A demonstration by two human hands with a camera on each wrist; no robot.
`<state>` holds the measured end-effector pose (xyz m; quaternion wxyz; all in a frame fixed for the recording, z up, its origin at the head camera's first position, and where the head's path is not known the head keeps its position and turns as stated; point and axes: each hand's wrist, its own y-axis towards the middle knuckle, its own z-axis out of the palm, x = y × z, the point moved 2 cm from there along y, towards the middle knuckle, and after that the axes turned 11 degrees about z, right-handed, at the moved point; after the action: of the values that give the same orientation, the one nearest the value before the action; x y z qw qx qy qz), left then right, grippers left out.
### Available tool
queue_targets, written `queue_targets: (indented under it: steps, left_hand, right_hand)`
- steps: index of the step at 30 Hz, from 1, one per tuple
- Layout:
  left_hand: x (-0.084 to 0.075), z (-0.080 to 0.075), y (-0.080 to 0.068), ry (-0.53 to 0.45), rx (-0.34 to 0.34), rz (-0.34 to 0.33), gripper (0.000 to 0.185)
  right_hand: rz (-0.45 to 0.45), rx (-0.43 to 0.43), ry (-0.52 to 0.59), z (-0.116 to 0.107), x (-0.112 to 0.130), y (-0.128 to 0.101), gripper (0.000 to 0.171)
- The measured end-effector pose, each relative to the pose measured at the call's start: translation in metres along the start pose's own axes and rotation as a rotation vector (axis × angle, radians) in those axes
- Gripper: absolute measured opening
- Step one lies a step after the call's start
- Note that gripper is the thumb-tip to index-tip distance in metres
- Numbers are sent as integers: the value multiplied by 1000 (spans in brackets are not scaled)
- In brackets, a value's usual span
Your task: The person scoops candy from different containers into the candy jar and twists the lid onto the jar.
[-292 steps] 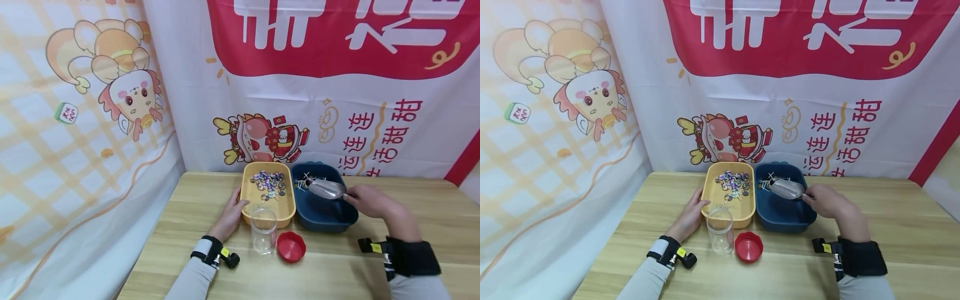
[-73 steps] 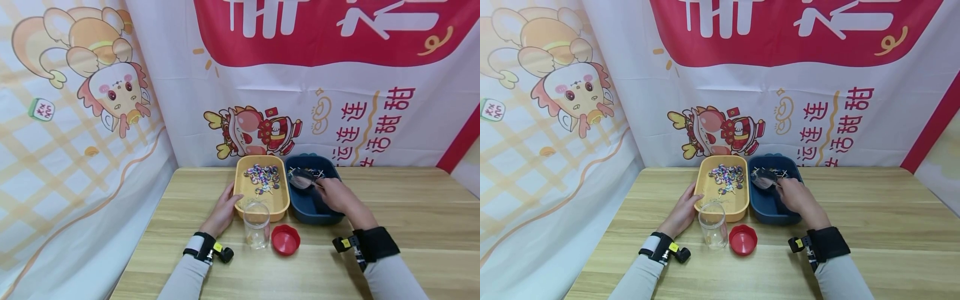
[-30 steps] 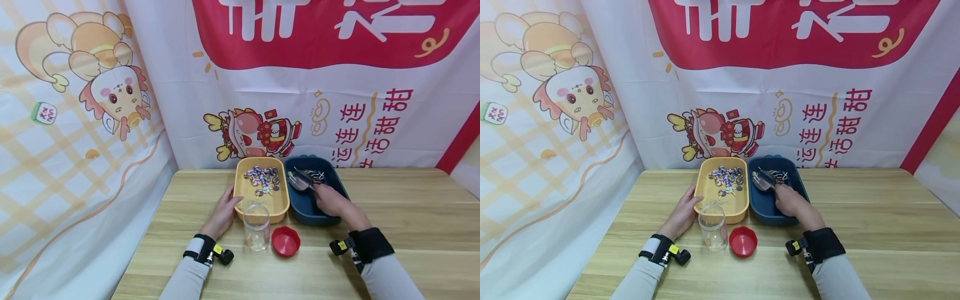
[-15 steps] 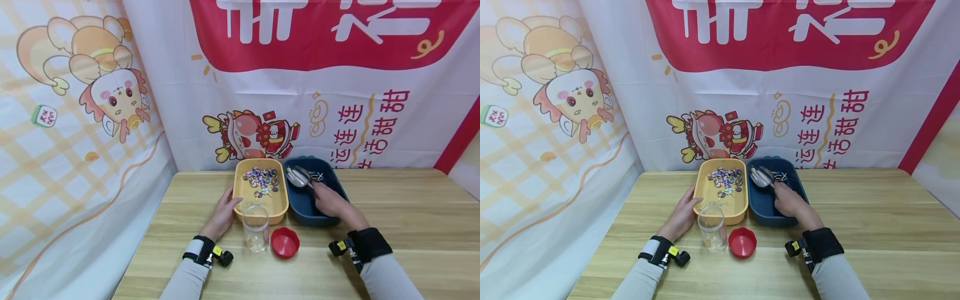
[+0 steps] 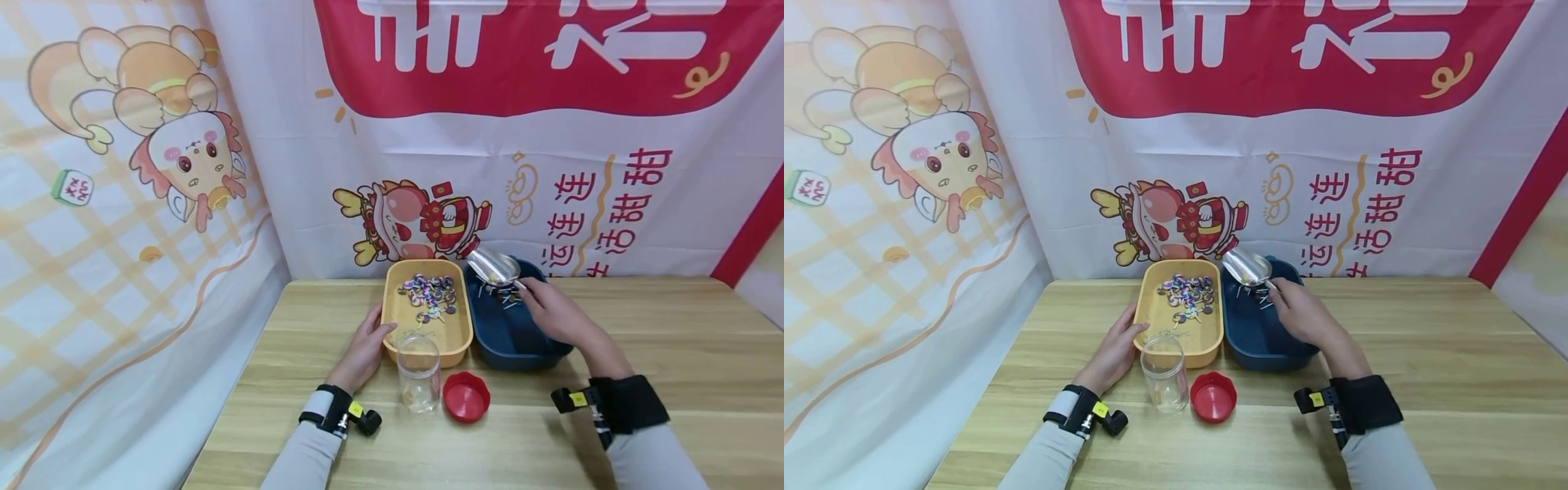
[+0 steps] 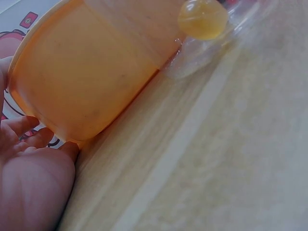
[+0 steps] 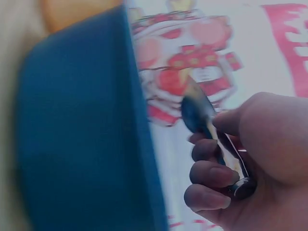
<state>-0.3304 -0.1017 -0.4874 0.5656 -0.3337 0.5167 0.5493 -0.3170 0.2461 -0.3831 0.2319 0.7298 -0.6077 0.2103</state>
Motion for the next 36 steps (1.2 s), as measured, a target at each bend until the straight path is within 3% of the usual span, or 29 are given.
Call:
queue_targets:
  steps: [4,9,14,28,36]
  left_hand:
    - [0,1,1,14,2,-13,70]
    - [-2,2,3,0,-2,19,71]
    - [-3,2,5,-7,19,30,71]
    - [-2,1,1,12,2,-1,71]
    - [-3,1,2,11,-2,-10,71]
  right_hand:
    - [-54,-22,3,-25,14,-16,33]
    - [-159,-61,10,-54,35,-37,26]
    - [-261,-32,39,-72,50,-59,19]
    - [-259,267,-15,-66,79,-83,22]
    - [-252,286,-38,-65,82,-84,23]
